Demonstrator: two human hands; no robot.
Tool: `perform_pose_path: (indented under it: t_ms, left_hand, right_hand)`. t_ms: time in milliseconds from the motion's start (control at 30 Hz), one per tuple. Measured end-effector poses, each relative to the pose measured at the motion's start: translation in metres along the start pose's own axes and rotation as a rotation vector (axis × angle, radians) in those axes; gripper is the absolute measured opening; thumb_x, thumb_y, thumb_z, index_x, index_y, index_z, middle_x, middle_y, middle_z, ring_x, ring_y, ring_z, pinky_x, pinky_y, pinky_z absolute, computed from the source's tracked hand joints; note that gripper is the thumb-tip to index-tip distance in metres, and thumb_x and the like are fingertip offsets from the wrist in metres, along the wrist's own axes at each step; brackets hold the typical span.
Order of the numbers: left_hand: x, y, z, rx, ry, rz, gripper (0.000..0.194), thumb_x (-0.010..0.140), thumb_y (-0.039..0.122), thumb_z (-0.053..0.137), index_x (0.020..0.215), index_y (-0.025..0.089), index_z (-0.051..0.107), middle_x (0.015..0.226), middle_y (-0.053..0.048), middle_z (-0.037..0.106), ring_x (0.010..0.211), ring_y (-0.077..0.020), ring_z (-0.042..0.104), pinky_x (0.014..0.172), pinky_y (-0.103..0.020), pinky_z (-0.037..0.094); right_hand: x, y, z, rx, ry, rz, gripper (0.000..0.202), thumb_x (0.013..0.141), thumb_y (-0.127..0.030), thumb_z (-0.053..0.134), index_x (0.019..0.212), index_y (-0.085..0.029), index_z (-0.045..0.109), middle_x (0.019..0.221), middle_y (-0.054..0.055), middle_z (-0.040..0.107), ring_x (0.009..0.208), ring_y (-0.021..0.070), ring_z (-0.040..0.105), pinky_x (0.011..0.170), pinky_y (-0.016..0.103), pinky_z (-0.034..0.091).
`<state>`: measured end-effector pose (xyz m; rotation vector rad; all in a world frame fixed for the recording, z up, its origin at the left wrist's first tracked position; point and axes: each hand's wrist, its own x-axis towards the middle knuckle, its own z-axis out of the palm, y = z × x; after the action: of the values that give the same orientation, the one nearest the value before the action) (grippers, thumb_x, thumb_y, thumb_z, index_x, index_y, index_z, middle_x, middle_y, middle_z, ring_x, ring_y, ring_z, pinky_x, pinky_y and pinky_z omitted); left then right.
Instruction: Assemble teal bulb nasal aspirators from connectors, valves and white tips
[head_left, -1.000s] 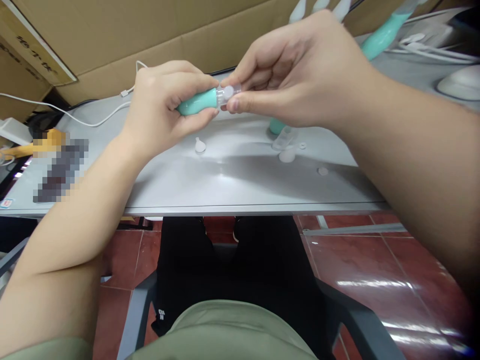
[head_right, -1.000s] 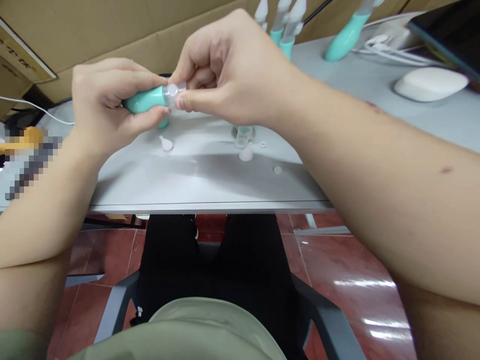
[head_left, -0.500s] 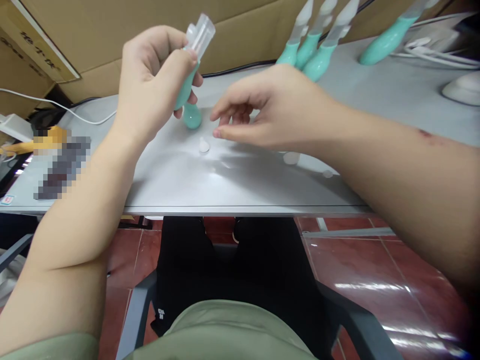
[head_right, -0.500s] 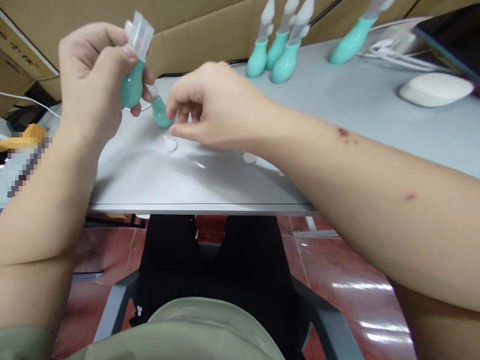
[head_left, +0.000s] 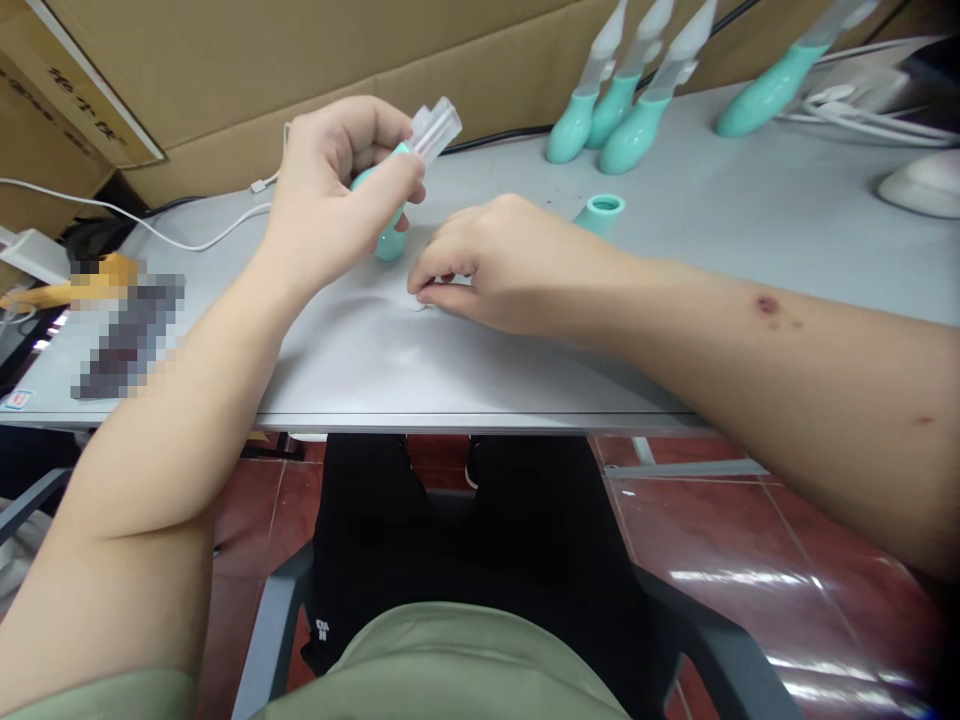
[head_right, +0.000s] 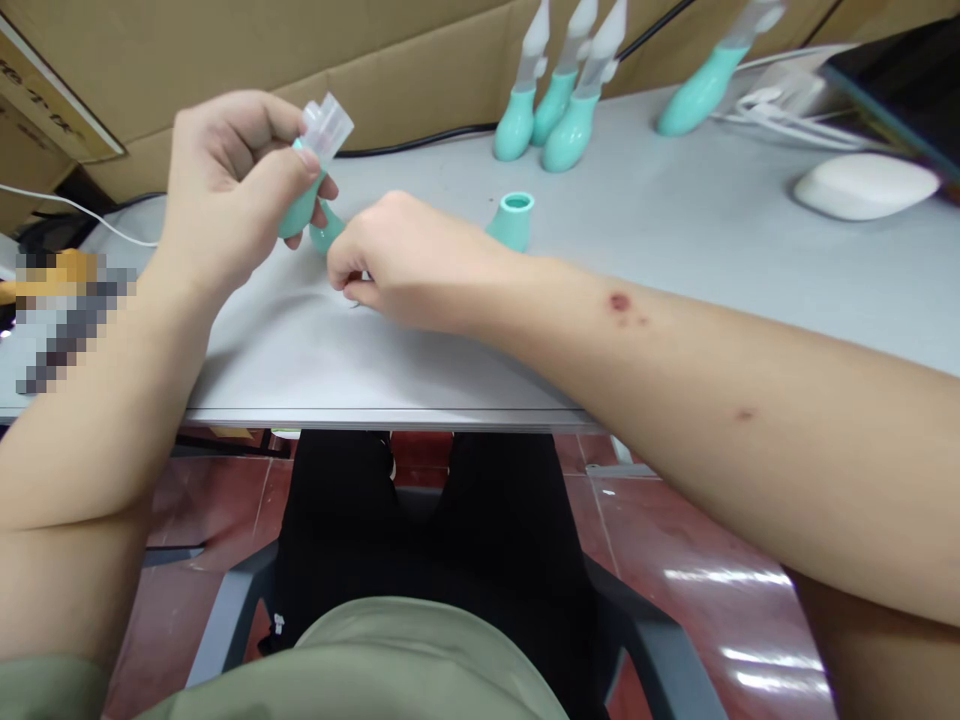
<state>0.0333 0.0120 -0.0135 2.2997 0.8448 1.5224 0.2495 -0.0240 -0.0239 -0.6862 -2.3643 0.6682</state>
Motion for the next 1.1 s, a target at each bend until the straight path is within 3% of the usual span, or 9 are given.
perform_pose_path:
  t_ms: [67, 167, 267, 400, 533, 633, 900, 1100]
  left_hand:
    - [0.001, 0.000, -0.006, 0.039, -0.085, -0.011, 0.035, 0.097, 0.063, 0.074, 0.096, 0.028, 0.070, 0.081, -0.003, 0.078, 0.056, -0.0162, 0.059, 0.051, -0.041, 0.045]
    - [0.003, -0.005, -0.015, 0.094, -0.178, 0.040, 0.048, 0.095, 0.076, 0.078, 0.100, 0.028, 0.073, 0.083, -0.002, 0.076, 0.067, -0.0178, 0.061, 0.060, -0.043, 0.047]
    - [0.003, -0.008, -0.020, 0.158, -0.181, 0.142, 0.052, 0.093, 0.082, 0.076, 0.101, 0.030, 0.075, 0.085, -0.001, 0.073, 0.072, -0.0170, 0.055, 0.064, -0.043, 0.044]
    - [-0.003, 0.000, -0.018, 0.158, -0.138, 0.162, 0.057, 0.092, 0.088, 0.074, 0.098, 0.031, 0.074, 0.084, 0.000, 0.073, 0.070, -0.0158, 0.052, 0.063, -0.043, 0.039]
    - [-0.006, 0.008, -0.021, 0.164, -0.162, 0.112, 0.053, 0.094, 0.084, 0.077, 0.101, 0.032, 0.076, 0.086, 0.000, 0.073, 0.071, -0.0156, 0.049, 0.064, -0.043, 0.039]
    - [-0.005, 0.006, -0.024, 0.167, -0.221, 0.089, 0.047, 0.098, 0.079, 0.077, 0.105, 0.032, 0.076, 0.089, 0.000, 0.073, 0.073, -0.0157, 0.050, 0.067, -0.043, 0.040]
    - [-0.004, 0.003, -0.017, 0.107, -0.125, 0.145, 0.056, 0.089, 0.084, 0.082, 0.097, 0.029, 0.074, 0.082, -0.001, 0.070, 0.065, -0.0137, 0.048, 0.060, -0.040, 0.036]
    - [-0.007, 0.001, -0.016, 0.095, -0.173, 0.148, 0.058, 0.094, 0.087, 0.075, 0.106, 0.031, 0.073, 0.085, -0.003, 0.069, 0.068, -0.0163, 0.051, 0.063, -0.041, 0.037]
  right_hand:
    - [0.000, -0.007, -0.008, -0.055, 0.003, -0.003, 0.014, 0.084, -0.014, 0.079, 0.080, -0.027, 0.082, 0.083, -0.002, 0.076, 0.079, 0.0157, 0.061, 0.093, 0.030, 0.058]
    - [-0.002, -0.011, -0.025, -0.045, 0.044, -0.029, 0.015, 0.080, -0.013, 0.085, 0.080, -0.028, 0.083, 0.077, -0.005, 0.075, 0.072, 0.0114, 0.061, 0.079, 0.024, 0.059]
    - [-0.006, -0.013, -0.042, 0.030, 0.109, -0.101, 0.007, 0.083, -0.020, 0.086, 0.085, -0.027, 0.086, 0.076, -0.007, 0.075, 0.069, 0.0037, 0.062, 0.071, 0.014, 0.054]
    - [-0.012, -0.018, -0.054, 0.136, 0.305, -0.035, 0.005, 0.084, -0.025, 0.089, 0.088, -0.025, 0.087, 0.078, -0.004, 0.076, 0.070, 0.0007, 0.060, 0.065, 0.012, 0.048]
    - [-0.010, -0.023, -0.055, 0.267, 0.438, 0.015, 0.016, 0.074, -0.017, 0.099, 0.083, -0.021, 0.086, 0.075, -0.002, 0.075, 0.066, -0.0003, 0.059, 0.059, 0.010, 0.043]
    - [-0.008, -0.024, -0.054, 0.327, 0.495, 0.027, 0.015, 0.075, -0.008, 0.093, 0.081, -0.019, 0.086, 0.075, -0.003, 0.075, 0.065, -0.0010, 0.060, 0.058, 0.010, 0.041]
    - [-0.003, -0.016, -0.053, 0.405, 0.556, -0.038, 0.016, 0.070, -0.004, 0.086, 0.078, -0.018, 0.085, 0.075, -0.003, 0.077, 0.068, 0.0050, 0.066, 0.062, 0.017, 0.046]
    - [0.000, -0.012, -0.049, 0.432, 0.565, -0.053, 0.017, 0.069, -0.005, 0.090, 0.079, -0.017, 0.085, 0.075, -0.003, 0.077, 0.065, 0.0059, 0.066, 0.061, 0.018, 0.046]
